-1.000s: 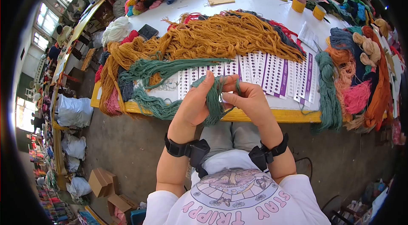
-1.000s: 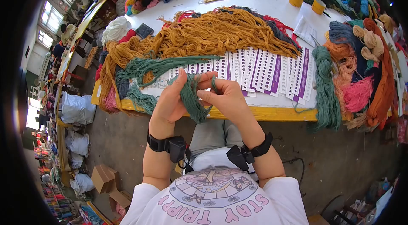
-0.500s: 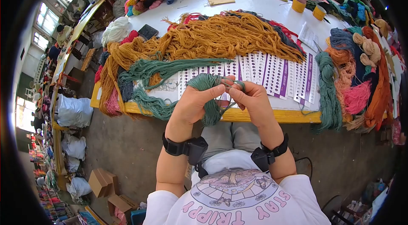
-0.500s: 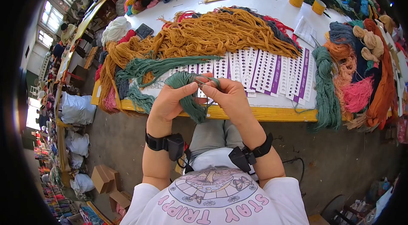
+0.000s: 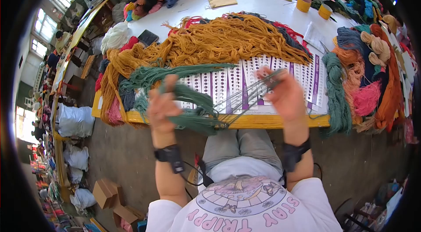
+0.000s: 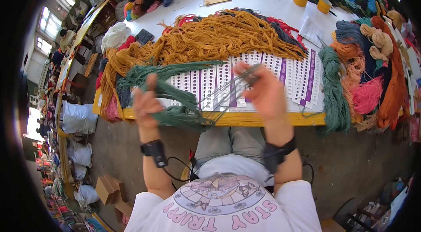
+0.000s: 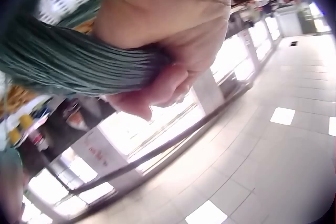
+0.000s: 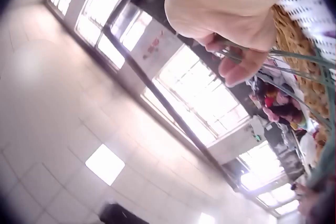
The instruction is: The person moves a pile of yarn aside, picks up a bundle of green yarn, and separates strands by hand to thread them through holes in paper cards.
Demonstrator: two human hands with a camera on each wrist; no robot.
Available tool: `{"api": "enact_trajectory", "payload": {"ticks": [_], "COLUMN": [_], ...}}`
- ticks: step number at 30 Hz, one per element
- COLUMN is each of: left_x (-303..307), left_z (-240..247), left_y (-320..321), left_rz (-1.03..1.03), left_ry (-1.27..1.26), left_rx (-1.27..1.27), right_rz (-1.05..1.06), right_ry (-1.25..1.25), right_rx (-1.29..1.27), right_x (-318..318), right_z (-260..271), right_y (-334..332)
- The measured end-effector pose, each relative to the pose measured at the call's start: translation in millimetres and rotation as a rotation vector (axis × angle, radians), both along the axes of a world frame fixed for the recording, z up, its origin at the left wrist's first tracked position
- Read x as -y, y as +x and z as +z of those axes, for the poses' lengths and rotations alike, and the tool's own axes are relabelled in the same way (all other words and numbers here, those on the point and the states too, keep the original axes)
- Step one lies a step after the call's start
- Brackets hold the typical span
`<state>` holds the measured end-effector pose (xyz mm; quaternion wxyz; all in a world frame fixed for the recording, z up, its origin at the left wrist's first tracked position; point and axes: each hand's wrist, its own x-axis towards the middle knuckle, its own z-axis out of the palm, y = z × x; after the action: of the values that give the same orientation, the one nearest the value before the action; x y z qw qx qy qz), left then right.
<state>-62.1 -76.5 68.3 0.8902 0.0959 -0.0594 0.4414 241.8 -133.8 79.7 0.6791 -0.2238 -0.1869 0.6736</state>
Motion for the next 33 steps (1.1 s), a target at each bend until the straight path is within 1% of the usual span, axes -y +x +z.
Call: {"api": "enact_trajectory", "payload": {"ticks": [1,2,3,4,5,6,7,8,9,10,11,14,16,17,18,19,20,21,22,23,24,25,26,27,28,30,32,33], "left_x": [-1.6,-6.4,-7.7,-8.1,-1.9,8.0,15.4,25.7,32.9,32.5,32.0,5.0,-14.7,-23.5,-29.5,-24.4,-16.6,-2.9,9.5,25.0,38.5,41.6,42.4,42.1,36.0,11.5,-7.8,-18.9], "left_z": [-2.6,-8.1,-22.1,-38.9,-50.6,-53.4,-57.6,-54.5,-47.2,-37.6,-27.4,7.8,8.7,8.4,-10.7,-14.1,-16.4,-17.7,-10.8,-20.6,-23.4,-6.7,2.4,9.4,23.1,52.2,57.8,48.1], "left_y": [-28.4,-66.3,-116.2,-171.9,-224.6,-267.6,-306.3,-333.6,-345.2,-339.4,-326.6,-217.0,-191.4,-185.9,-228.1,-251.0,-270.1,-292.6,-295.9,-331.0,-350.3,-326.3,-314.8,-302.9,-267.9,-163.1,-82.3,-49.2], "left_rz": [0.17,0.319,0.489,0.617,0.795,0.826,1.103,1.132,1.151,1.116,1.081,0.804,0.839,0.859,0.895,1.103,1.302,1.333,1.43,1.467,1.442,1.51,1.353,1.191,1.067,0.823,0.611,0.505], "left_ry": [-0.019,-0.003,-0.075,-0.127,-0.263,-0.292,-0.434,-0.486,-0.484,-0.4,-0.315,-0.073,-0.053,-0.038,0.01,-0.17,-0.359,-0.42,-0.506,-0.477,-0.388,-0.402,-0.241,-0.086,-0.019,0.117,0.182,0.186], "left_rx": [0.076,0.029,-0.047,-0.081,-0.124,-0.16,-0.383,-0.354,-0.33,-0.318,-0.304,-0.261,-0.344,-0.384,-0.482,-0.627,-0.771,-0.73,-0.817,-0.725,-0.667,-0.644,-0.619,-0.586,-0.465,-0.226,-0.164,-0.132], "right_rz": [-0.001,-0.001,-0.04,-0.239,-0.296,-0.576,-0.884,-0.945,-1.087,-1.319,-1.382,-1.508,-1.552,-1.559,-1.561,-1.555,-1.641,-1.64,-1.718,-1.764,-1.802,-1.81,-1.795,-1.783,-1.715,-1.485,-1.059,-0.812], "right_ry": [0.051,0.113,0.098,0.043,0.038,-0.002,-0.102,-0.087,-0.377,-0.577,-0.478,-0.2,-0.034,-0.148,-0.264,-0.379,-0.311,-0.348,-0.396,-0.46,-0.526,-0.556,-0.561,-0.512,-0.411,-0.189,-0.121,-0.134], "right_rx": [-0.134,-0.373,-0.472,-0.345,-0.435,-0.157,-0.04,0.513,1.443,1.922,1.772,1.306,0.987,1.05,1.111,1.175,1.163,1.309,1.338,1.384,1.435,1.489,1.535,1.53,1.467,1.181,0.936,0.869], "right_x": [-1.4,3.2,13.2,24.5,40.9,61.0,84.6,99.7,114.2,128.1,110.9,46.4,25.8,21.5,18.7,16.6,27.9,54.8,73.7,86.3,94.4,94.1,90.7,77.8,54.7,-8.8,-69.4,-93.0], "right_z": [-16.2,-23.8,-20.8,-18.6,-27.7,-31.4,-36.7,-17.7,3.6,26.4,37.6,61.3,71.0,75.6,79.5,84.3,89.4,84.0,91.1,94.8,95.9,95.1,90.0,89.2,85.9,70.0,43.2,27.0], "right_y": [41.3,83.2,126.8,175.0,239.3,304.3,381.4,390.8,397.0,400.5,409.1,441.0,457.2,465.4,476.7,491.2,506.8,576.6,587.7,588.7,587.0,583.9,579.7,565.4,539.2,454.5,333.0,272.1]}}
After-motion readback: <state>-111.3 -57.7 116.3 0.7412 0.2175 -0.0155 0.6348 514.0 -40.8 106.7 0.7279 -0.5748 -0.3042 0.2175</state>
